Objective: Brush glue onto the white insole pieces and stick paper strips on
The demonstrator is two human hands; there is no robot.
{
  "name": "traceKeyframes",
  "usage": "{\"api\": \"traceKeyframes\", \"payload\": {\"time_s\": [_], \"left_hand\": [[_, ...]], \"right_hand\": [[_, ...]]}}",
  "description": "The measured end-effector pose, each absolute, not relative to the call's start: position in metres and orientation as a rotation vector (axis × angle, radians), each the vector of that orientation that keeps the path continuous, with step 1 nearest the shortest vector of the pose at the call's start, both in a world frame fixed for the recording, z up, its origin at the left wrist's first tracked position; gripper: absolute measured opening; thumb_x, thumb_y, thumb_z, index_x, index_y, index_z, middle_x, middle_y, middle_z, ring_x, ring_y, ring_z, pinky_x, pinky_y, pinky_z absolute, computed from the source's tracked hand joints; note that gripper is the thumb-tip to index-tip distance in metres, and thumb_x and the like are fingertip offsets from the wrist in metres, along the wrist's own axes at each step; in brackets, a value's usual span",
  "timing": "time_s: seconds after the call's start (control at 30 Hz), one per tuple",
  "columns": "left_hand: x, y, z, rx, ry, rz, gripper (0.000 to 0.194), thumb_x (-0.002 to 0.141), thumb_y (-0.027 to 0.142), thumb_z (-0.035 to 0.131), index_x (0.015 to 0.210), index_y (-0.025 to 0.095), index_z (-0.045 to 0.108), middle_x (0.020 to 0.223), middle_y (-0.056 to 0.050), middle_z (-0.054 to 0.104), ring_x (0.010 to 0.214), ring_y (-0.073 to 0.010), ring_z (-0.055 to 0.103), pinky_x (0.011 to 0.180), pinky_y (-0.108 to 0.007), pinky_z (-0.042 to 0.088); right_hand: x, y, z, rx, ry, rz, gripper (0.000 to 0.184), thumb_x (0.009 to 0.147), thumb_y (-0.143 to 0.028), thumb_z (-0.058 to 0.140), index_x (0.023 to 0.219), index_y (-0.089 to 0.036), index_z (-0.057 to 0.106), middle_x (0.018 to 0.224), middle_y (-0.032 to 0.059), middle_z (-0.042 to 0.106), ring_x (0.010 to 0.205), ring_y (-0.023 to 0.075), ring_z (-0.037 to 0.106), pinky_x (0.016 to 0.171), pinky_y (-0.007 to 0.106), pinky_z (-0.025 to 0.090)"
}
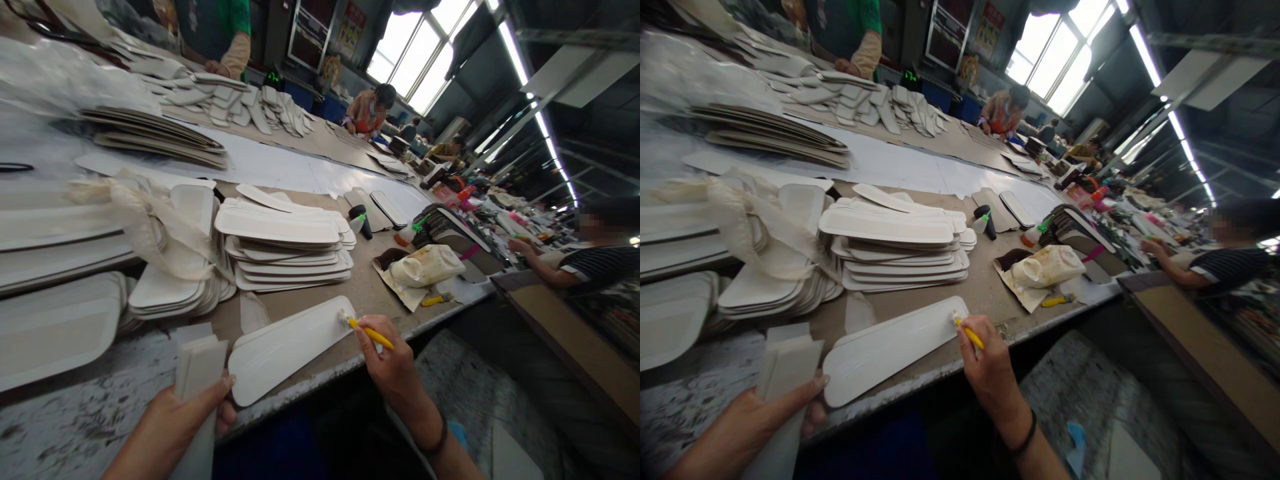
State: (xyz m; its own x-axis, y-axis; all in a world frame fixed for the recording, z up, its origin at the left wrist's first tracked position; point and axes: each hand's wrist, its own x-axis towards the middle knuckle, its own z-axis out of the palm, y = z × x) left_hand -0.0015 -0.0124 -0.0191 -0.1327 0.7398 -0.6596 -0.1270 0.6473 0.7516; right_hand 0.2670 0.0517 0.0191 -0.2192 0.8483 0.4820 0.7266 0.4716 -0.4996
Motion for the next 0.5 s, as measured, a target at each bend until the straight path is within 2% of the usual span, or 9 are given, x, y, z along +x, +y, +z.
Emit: {"api": "traceKeyframes", "payload": {"time_s": [0.07, 0.2, 0.33, 0.4, 0.5], "left_hand": [[-0.001, -0.012, -0.017, 0.522, 1.526, 0.819, 0.030, 0.061, 0.046, 0.068, 0.048, 0.019, 0.063, 0.045, -0.003, 0.061, 0.045, -0.0177, 0.051, 0.052, -0.029, 0.041], [-0.004, -0.012, -0.021, 0.632, 1.517, 0.777, 0.043, 0.065, 0.055, 0.063, 0.043, 0.018, 0.062, 0.046, -0.005, 0.060, 0.049, -0.0186, 0.052, 0.055, -0.028, 0.041], [-0.006, -0.012, -0.023, 0.651, 1.506, 0.774, 0.042, 0.065, 0.055, 0.063, 0.043, 0.019, 0.063, 0.046, -0.004, 0.061, 0.051, -0.0191, 0.054, 0.058, -0.029, 0.042], [-0.005, -0.011, -0.020, 0.616, 1.506, 0.794, 0.039, 0.064, 0.053, 0.064, 0.043, 0.019, 0.063, 0.046, -0.004, 0.061, 0.050, -0.0189, 0.054, 0.057, -0.029, 0.043], [-0.002, -0.011, -0.012, 0.567, 1.481, 0.808, 0.038, 0.062, 0.051, 0.064, 0.042, 0.019, 0.063, 0.045, -0.004, 0.060, 0.048, -0.0184, 0.054, 0.054, -0.028, 0.043]], "right_hand": [[0.250, 0.043, 0.017, -1.265, -1.997, 0.334, 0.011, 0.085, -0.016, 0.054, 0.089, -0.022, 0.062, 0.083, 0.0056, 0.065, 0.081, 0.0193, 0.064, 0.075, 0.032, 0.053], [0.209, 0.016, 0.015, -1.228, -1.862, 0.740, 0.008, 0.086, -0.020, 0.054, 0.090, -0.023, 0.061, 0.083, 0.0043, 0.064, 0.081, 0.0186, 0.064, 0.075, 0.031, 0.053], [0.191, 0.008, 0.014, -1.293, -1.525, 1.140, 0.013, 0.087, -0.034, 0.054, 0.088, -0.022, 0.060, 0.080, 0.0040, 0.064, 0.065, 0.0168, 0.063, 0.061, 0.030, 0.054], [0.195, 0.013, 0.013, -1.327, -1.453, 1.182, 0.018, 0.085, -0.039, 0.057, 0.086, -0.021, 0.059, 0.075, 0.0038, 0.064, 0.058, 0.0164, 0.062, 0.056, 0.029, 0.054], [0.206, 0.021, 0.015, -1.408, -1.451, 1.041, 0.021, 0.081, -0.041, 0.062, 0.083, -0.020, 0.061, 0.074, 0.0045, 0.064, 0.058, 0.0171, 0.062, 0.056, 0.030, 0.054]]}}
